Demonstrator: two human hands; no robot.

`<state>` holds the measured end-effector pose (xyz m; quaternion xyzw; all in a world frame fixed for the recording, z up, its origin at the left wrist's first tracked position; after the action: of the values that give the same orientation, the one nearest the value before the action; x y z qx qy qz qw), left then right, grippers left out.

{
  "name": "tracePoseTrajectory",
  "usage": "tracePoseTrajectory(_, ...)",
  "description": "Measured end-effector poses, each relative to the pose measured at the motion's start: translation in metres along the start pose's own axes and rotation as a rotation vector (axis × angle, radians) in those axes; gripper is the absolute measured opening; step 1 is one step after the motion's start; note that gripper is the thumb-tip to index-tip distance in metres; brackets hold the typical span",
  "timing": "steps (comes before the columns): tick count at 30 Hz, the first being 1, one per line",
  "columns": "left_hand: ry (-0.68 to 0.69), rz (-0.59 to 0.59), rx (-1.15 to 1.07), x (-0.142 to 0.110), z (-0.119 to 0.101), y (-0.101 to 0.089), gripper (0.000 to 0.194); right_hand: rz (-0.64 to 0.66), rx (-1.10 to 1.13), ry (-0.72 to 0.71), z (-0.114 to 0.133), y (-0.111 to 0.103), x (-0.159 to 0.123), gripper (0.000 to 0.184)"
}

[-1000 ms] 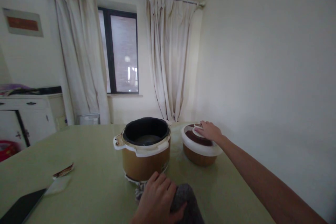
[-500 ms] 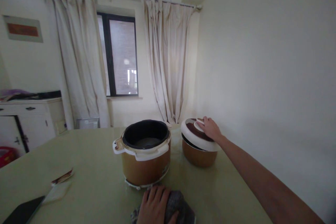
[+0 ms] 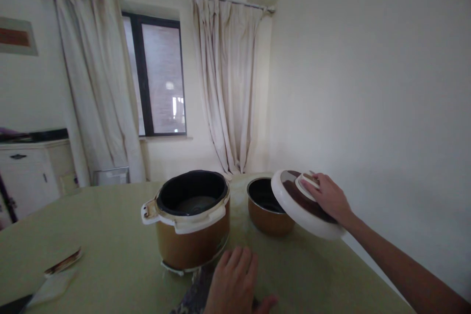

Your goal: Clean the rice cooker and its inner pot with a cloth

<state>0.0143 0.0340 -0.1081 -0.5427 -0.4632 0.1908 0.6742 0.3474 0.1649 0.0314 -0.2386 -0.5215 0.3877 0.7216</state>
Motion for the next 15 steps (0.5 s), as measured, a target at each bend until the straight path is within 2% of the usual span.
tracePoseTrajectory(3, 0.045, 0.044, -0.029, 0.057, -0.022, -0.018, 0.041, -0.012, -0.001, 0.036, -0.025, -0.015, -0.036, 0.06)
tracePoseTrajectory(4, 0.058, 0.058, -0.03, 0.077, -0.025, -0.019, 0.039, -0.013, -0.001, 0.052, -0.033, -0.02, -0.049, 0.062)
tracePoseTrajectory(6, 0.068, 0.077, -0.016, 0.115, -0.025, -0.014, 0.053, -0.025, 0.003, 0.08, -0.051, -0.029, -0.078, 0.064)
tracePoseTrajectory(9, 0.067, 0.139, 0.006, 0.161, -0.019, 0.007, 0.064, -0.028, 0.042, 0.049, -0.071, -0.036, -0.12, 0.06)
tracePoseTrajectory(12, 0.062, 0.22, 0.003, 0.186, -0.016, 0.027, 0.044, 0.018, 0.087, -0.003, -0.083, -0.032, -0.154, 0.051)
tracePoseTrajectory(15, 0.1, 0.252, -0.004, 0.192, -0.021, 0.029, 0.027, 0.07, 0.129, -0.05, -0.089, -0.019, -0.176, 0.043)
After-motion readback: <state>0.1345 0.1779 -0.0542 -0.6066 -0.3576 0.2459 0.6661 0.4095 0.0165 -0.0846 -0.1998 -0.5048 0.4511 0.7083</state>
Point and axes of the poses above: each hand's wrist, its own x-axis towards the middle knuckle, its own y-axis out of the palm, z = x × y, the point moved 5 cm from there along x, towards the middle knuckle, and after that the axes turned 2 degrees about x, right-handed, at the moved point
